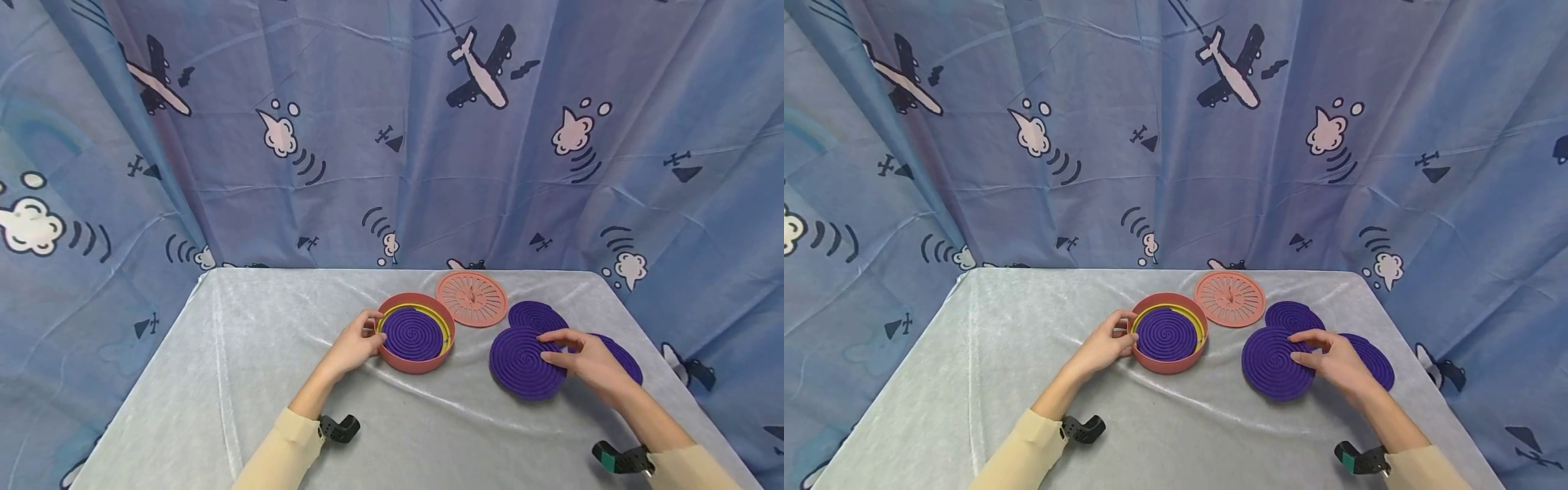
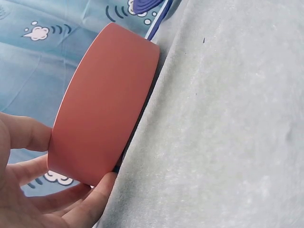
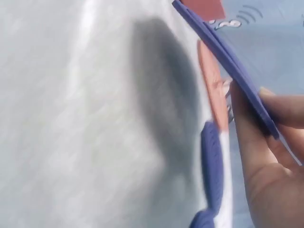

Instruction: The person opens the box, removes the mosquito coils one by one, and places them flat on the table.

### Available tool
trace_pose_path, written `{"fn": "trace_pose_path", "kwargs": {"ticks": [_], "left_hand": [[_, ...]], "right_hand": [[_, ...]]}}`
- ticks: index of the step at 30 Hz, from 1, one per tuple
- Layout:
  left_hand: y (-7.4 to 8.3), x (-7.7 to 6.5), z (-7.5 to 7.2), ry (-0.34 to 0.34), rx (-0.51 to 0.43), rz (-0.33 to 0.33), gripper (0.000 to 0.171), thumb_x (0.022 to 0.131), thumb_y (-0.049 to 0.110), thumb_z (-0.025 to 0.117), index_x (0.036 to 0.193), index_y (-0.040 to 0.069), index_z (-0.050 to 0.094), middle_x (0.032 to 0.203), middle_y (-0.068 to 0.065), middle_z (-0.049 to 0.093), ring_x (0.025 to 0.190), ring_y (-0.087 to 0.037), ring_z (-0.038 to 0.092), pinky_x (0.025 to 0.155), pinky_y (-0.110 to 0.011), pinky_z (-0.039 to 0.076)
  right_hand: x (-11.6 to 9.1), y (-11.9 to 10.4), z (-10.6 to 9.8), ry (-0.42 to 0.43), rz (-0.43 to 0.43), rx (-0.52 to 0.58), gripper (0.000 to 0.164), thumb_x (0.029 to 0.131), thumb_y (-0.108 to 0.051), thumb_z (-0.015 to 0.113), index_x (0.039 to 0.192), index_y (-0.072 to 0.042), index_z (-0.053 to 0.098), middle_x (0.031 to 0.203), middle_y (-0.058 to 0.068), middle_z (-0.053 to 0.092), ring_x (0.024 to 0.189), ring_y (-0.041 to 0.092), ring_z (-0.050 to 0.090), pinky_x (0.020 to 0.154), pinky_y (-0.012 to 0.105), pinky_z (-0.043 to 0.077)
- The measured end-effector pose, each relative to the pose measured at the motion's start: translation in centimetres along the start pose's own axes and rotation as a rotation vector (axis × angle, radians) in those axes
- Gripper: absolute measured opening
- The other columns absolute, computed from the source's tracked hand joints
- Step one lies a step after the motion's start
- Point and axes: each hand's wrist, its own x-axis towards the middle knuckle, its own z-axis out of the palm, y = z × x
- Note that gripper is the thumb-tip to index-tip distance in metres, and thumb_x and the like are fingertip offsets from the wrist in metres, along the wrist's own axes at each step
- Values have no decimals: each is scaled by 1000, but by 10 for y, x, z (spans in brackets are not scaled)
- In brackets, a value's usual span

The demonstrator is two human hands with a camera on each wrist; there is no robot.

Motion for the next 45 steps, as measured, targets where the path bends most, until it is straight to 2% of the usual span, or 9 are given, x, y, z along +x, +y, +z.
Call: {"fn": "trace_pose_path", "kwargs": {"ticks": [9, 11, 15, 18, 24, 31, 35, 40, 45], "left_hand": [[-2, 1, 0, 4, 12, 5, 42, 97, 11, 62, 138, 7, 54, 127, -20, 56, 115, -32, 60, 79, -33, 60], [-3, 2, 0, 3, 11, 6, 41, 97, 11, 63, 138, 7, 54, 127, -20, 56, 114, -32, 61, 79, -33, 60], [-5, 2, 0, 3, 14, 9, 41, 97, 11, 63, 137, 7, 55, 126, -20, 56, 113, -31, 61, 78, -33, 61], [-5, 2, 1, 4, 14, 7, 42, 97, 12, 63, 138, 7, 55, 127, -20, 56, 114, -32, 61, 78, -33, 60], [-4, 2, 1, 3, 10, 1, 42, 97, 12, 63, 138, 7, 54, 128, -20, 55, 117, -33, 60, 80, -33, 60], [-4, 1, 0, 4, 15, -3, 42, 97, 13, 63, 138, 9, 55, 127, -19, 56, 115, -31, 61, 79, -33, 60], [-4, 1, 0, 7, 24, 3, 42, 97, 12, 63, 138, 9, 55, 126, -20, 56, 114, -31, 61, 79, -33, 60], [-3, 0, -1, 13, 29, 3, 41, 97, 12, 63, 137, 9, 55, 126, -19, 56, 114, -31, 61, 78, -33, 60], [-4, 1, 0, 11, 27, 2, 41, 97, 12, 63, 137, 9, 55, 126, -19, 57, 114, -31, 61, 78, -33, 60]], "right_hand": [[-5, 29, -9, -25, 50, 6, 48, 94, -19, 75, 131, 7, 59, 118, 12, 64, 82, 12, 59, 64, 31, 53], [-6, 32, -11, -39, 56, -25, 47, 94, -19, 74, 131, 6, 59, 120, 15, 63, 84, 14, 59, 64, 31, 54], [-7, 37, -15, -50, 23, -153, 44, 93, -22, 75, 127, 3, 63, 125, 20, 61, 95, 17, 56, 65, 30, 53], [-8, 38, -20, -52, -10, -228, 42, 94, -20, 74, 127, 3, 64, 122, 19, 62, 97, 18, 57, 65, 30, 54], [-11, 37, -29, -66, -18, -286, 37, 93, -13, 73, 123, 8, 63, 104, 12, 66, 83, 16, 62, 64, 28, 55], [-12, 36, -33, -71, 22, -259, 35, 95, -9, 69, 124, 10, 61, 101, 12, 66, 83, 20, 63, 64, 32, 58], [-10, 30, -29, -51, 1, -243, 35, 97, -11, 69, 123, 10, 61, 102, 13, 68, 81, 21, 64, 63, 33, 57], [-4, 19, -16, -35, -53, -206, 32, 96, -11, 69, 121, 8, 63, 101, 14, 69, 81, 21, 67, 66, 32, 59], [7, 5, 4, -60, -96, -157, 33, 98, -12, 68, 122, 8, 62, 105, 16, 70, 89, 24, 69, 71, 32, 61]]}}
